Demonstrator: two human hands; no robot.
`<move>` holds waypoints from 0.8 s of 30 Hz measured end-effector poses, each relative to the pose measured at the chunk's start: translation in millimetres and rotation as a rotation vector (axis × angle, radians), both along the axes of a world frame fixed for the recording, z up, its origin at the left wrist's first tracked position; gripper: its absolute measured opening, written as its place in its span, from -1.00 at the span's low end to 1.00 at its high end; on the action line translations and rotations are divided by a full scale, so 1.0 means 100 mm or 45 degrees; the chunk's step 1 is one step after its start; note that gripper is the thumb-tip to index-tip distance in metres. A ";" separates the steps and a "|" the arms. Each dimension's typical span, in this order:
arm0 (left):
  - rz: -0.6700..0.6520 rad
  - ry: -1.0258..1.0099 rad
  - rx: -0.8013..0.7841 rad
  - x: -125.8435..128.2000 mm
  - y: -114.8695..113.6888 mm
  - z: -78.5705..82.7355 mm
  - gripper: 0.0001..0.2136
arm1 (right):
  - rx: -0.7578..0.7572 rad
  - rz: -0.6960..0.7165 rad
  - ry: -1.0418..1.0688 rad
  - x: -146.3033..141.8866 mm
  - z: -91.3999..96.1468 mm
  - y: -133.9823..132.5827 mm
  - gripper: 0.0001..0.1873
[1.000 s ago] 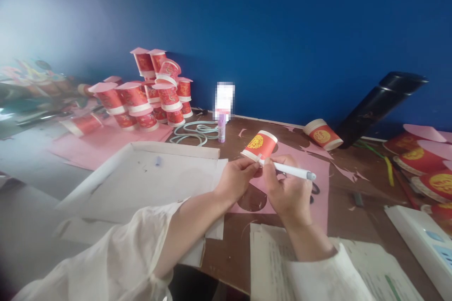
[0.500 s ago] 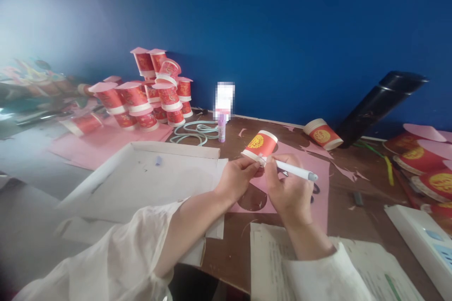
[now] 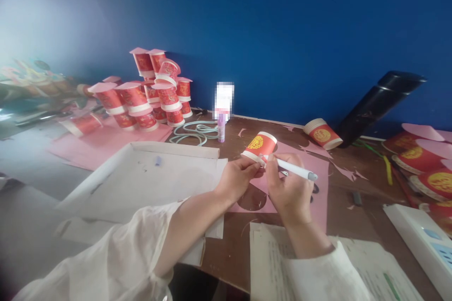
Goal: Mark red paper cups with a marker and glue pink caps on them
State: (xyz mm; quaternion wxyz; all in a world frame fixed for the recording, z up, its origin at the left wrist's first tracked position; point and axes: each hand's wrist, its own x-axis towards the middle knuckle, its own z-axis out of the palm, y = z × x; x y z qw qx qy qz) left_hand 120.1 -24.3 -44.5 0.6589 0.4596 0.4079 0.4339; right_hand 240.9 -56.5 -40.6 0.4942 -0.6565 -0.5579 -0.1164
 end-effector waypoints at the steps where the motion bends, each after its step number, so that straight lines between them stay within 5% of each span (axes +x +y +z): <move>1: 0.001 -0.007 0.000 0.00 0.00 -0.01 -0.86 | -0.006 0.000 0.005 0.00 0.00 0.00 -0.73; 14: 0.004 0.160 0.071 -0.02 0.01 -0.04 -0.85 | -0.114 0.154 0.015 0.01 -0.02 -0.04 -0.69; 24: 0.008 0.052 0.021 -0.02 -0.01 0.03 -0.87 | -0.008 0.036 -0.011 0.00 0.00 -0.01 -0.68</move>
